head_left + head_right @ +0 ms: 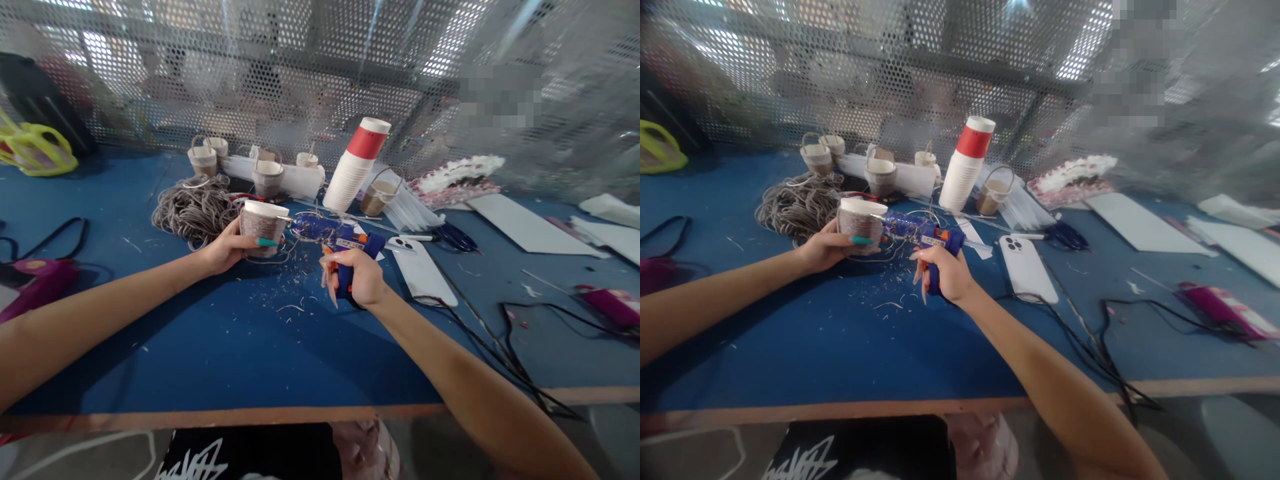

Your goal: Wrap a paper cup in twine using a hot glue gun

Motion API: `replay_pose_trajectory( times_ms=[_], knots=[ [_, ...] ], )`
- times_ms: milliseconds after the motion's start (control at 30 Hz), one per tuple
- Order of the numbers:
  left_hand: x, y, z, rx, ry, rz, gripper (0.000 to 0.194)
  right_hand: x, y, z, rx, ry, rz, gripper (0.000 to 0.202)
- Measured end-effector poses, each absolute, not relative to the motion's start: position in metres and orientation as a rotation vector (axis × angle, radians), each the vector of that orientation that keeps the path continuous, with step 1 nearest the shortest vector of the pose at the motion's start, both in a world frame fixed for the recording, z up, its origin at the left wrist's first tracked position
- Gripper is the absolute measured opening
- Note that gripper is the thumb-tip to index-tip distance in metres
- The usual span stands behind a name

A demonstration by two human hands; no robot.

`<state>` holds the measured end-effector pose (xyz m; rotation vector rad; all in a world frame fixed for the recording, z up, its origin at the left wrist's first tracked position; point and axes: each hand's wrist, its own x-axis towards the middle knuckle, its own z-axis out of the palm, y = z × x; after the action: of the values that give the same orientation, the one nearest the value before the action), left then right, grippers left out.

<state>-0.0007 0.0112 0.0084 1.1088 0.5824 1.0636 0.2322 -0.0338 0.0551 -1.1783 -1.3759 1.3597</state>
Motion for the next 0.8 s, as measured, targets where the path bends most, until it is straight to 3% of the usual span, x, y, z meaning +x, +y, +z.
replay_pose_trajectory(
  times_ms=[533,633,800],
  knots=[
    [0.0,0.011,0.009,1.076,0.663,1.111,0.064,0.227,-0.037,0.063,-1.283,-1.338,1.237,0.022],
    [0.001,0.012,0.007,1.11,0.705,1.174,0.077,0.231,-0.033,0.066,-1.453,-1.443,0.948,0.021],
    [0.005,0.011,0.009,1.147,0.739,1.256,0.104,0.25,-0.014,0.064,-1.907,-1.787,0.139,0.018]
  ],
)
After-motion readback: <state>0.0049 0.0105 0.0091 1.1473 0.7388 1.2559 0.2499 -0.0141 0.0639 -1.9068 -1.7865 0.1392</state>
